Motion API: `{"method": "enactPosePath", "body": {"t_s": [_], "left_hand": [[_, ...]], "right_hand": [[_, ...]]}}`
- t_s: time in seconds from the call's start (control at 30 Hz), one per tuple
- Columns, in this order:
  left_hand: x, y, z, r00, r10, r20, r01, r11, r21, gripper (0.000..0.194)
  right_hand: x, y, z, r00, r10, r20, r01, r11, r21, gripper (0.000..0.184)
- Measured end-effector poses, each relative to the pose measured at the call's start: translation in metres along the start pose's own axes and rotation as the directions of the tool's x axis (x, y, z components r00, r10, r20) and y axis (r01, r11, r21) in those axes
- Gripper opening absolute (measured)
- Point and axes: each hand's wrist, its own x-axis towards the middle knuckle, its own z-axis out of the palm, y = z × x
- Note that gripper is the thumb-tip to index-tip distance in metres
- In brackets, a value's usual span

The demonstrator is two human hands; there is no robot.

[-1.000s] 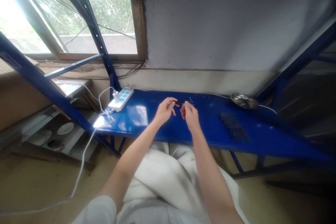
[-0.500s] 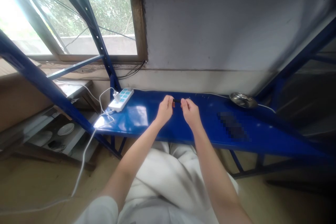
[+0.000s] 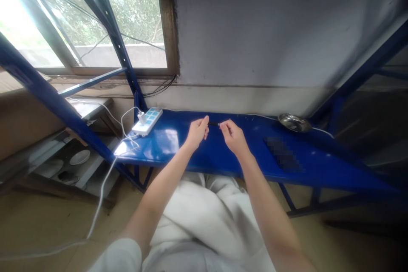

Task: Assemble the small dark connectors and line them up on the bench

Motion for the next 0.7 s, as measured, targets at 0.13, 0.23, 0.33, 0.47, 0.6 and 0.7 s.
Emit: {"method": "enactPosePath", "body": {"t_s": [0.13, 0.23, 0.33, 0.47, 0.6, 0.7], "left_hand": [[0.0001, -0.0012, 0.0002, 1.0, 0.011, -0.018, -0.011, 1.0, 0.018, 0.047], [0.0002, -0.002, 0.0002, 0.999, 0.028, -0.041, -0.025, 0.998, 0.065, 0.049], [0.0, -0.0023, 0.0003, 0.997, 0.059, -0.046, -0.053, 0.992, 0.114, 0.05], [0.0, -0.0032, 0.0015, 0.996, 0.091, -0.015, -0.09, 0.994, 0.066, 0.043], [0.0003, -0.0061, 0.0026, 0.991, 0.096, 0.094, -0.091, 0.994, -0.057, 0.04], [0.0009, -0.0085, 0.003, 0.989, 0.103, 0.102, -0.093, 0.991, -0.095, 0.037]], "right_hand": [[-0.0002, 0.0031, -0.0045, 0.999, -0.024, 0.031, 0.024, 1.0, -0.012, 0.033], [0.0005, 0.0044, -0.0082, 0.998, -0.04, 0.045, 0.04, 0.999, -0.009, 0.032], [0.0016, 0.0066, -0.0103, 0.998, -0.039, 0.047, 0.038, 0.999, 0.025, 0.029], [0.0032, 0.0095, -0.01, 0.999, -0.006, 0.049, 0.002, 0.997, 0.074, 0.027], [0.0036, 0.0102, -0.0077, 1.0, 0.018, 0.01, -0.019, 0.993, 0.115, 0.027], [0.0028, 0.0106, -0.005, 1.0, 0.029, 0.003, -0.029, 0.99, 0.137, 0.029]]}}
